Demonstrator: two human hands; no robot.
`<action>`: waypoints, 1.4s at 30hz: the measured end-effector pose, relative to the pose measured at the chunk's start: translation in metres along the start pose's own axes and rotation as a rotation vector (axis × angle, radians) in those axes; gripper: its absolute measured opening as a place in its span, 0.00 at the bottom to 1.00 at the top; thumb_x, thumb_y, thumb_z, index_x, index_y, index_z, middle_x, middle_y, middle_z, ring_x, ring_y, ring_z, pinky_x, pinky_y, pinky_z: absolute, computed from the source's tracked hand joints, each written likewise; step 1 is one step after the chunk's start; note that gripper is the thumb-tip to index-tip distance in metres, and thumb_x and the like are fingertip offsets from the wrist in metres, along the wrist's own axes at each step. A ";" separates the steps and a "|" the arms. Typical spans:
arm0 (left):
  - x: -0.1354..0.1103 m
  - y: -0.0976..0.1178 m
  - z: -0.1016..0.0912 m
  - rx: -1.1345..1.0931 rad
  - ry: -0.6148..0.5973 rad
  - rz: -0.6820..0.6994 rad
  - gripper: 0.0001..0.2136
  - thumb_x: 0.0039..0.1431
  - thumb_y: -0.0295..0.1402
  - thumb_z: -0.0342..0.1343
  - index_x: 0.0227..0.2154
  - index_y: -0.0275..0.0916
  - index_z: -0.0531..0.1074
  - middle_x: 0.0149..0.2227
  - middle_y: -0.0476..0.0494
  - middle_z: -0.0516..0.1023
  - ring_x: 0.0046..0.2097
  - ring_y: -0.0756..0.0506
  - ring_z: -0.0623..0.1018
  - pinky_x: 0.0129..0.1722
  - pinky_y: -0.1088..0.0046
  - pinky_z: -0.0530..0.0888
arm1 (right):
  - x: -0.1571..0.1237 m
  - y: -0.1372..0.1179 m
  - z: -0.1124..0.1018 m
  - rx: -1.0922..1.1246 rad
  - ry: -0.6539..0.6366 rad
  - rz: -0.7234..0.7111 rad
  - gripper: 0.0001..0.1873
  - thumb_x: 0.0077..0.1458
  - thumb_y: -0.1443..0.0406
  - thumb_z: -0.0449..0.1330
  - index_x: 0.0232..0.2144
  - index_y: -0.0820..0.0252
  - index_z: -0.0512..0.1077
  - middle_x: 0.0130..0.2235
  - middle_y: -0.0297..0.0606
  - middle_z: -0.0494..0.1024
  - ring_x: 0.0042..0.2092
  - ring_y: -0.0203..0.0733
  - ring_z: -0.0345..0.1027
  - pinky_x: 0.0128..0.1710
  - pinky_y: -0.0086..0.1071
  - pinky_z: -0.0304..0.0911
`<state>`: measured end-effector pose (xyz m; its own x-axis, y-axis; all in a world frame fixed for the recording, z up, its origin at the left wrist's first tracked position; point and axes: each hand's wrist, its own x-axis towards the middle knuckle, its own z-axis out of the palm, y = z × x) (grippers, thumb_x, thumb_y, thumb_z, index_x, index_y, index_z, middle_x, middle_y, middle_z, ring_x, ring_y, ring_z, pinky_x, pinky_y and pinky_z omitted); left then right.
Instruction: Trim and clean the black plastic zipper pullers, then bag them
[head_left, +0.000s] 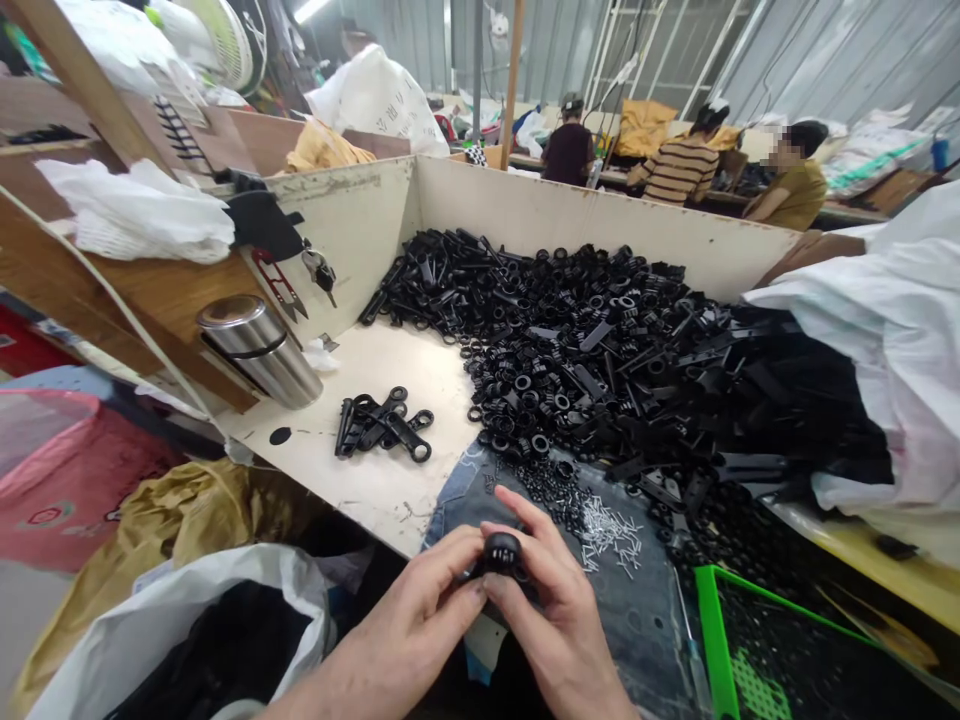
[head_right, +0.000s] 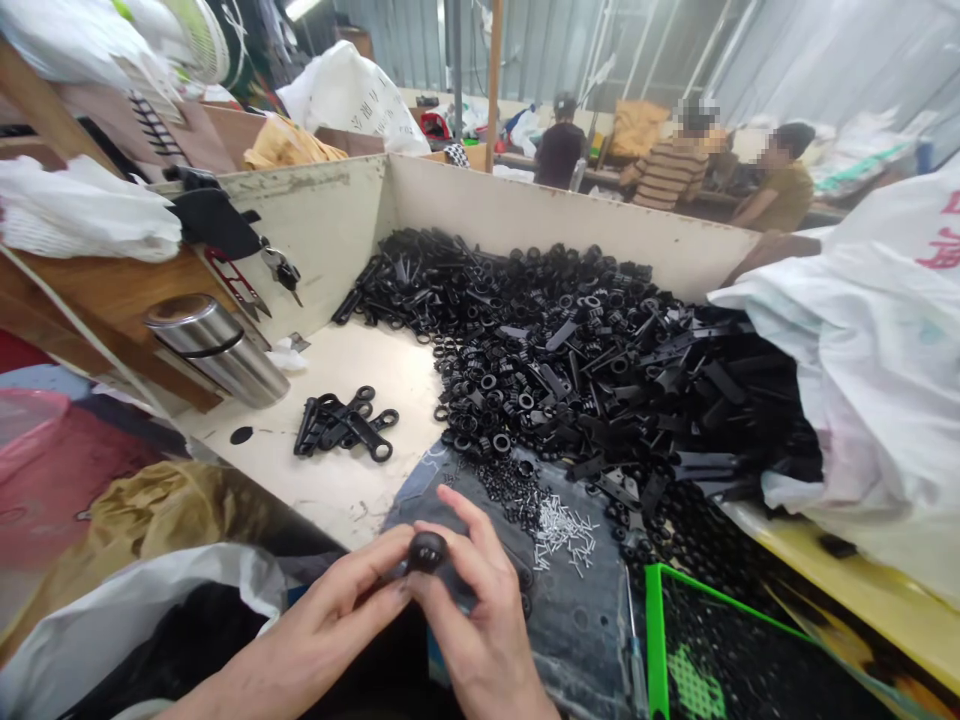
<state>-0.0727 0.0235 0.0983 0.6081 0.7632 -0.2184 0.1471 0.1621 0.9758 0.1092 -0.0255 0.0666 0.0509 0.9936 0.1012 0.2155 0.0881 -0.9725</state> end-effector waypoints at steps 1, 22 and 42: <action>0.002 0.000 0.003 -0.069 0.021 -0.026 0.18 0.67 0.33 0.56 0.58 0.49 0.75 0.61 0.47 0.75 0.64 0.39 0.70 0.64 0.65 0.68 | 0.000 0.000 0.000 -0.040 0.033 -0.009 0.11 0.64 0.61 0.62 0.47 0.47 0.80 0.62 0.41 0.71 0.63 0.49 0.66 0.62 0.39 0.63; 0.006 -0.011 0.013 -0.142 -0.001 0.029 0.21 0.65 0.41 0.62 0.59 0.49 0.74 0.60 0.44 0.77 0.60 0.39 0.76 0.62 0.64 0.71 | -0.010 -0.002 0.010 0.105 0.079 0.119 0.14 0.63 0.56 0.62 0.45 0.54 0.81 0.42 0.42 0.82 0.42 0.47 0.76 0.44 0.33 0.72; 0.023 0.004 0.022 -0.581 -0.050 -0.139 0.13 0.66 0.37 0.60 0.49 0.35 0.78 0.33 0.45 0.77 0.36 0.48 0.75 0.40 0.73 0.73 | 0.023 -0.004 -0.001 0.285 0.120 0.256 0.23 0.60 0.48 0.64 0.49 0.54 0.79 0.49 0.42 0.76 0.49 0.44 0.71 0.46 0.32 0.70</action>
<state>-0.0414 0.0281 0.0974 0.6515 0.6825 -0.3313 -0.2141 0.5843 0.7828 0.1105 -0.0029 0.0731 0.1852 0.9720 -0.1445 -0.0974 -0.1281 -0.9870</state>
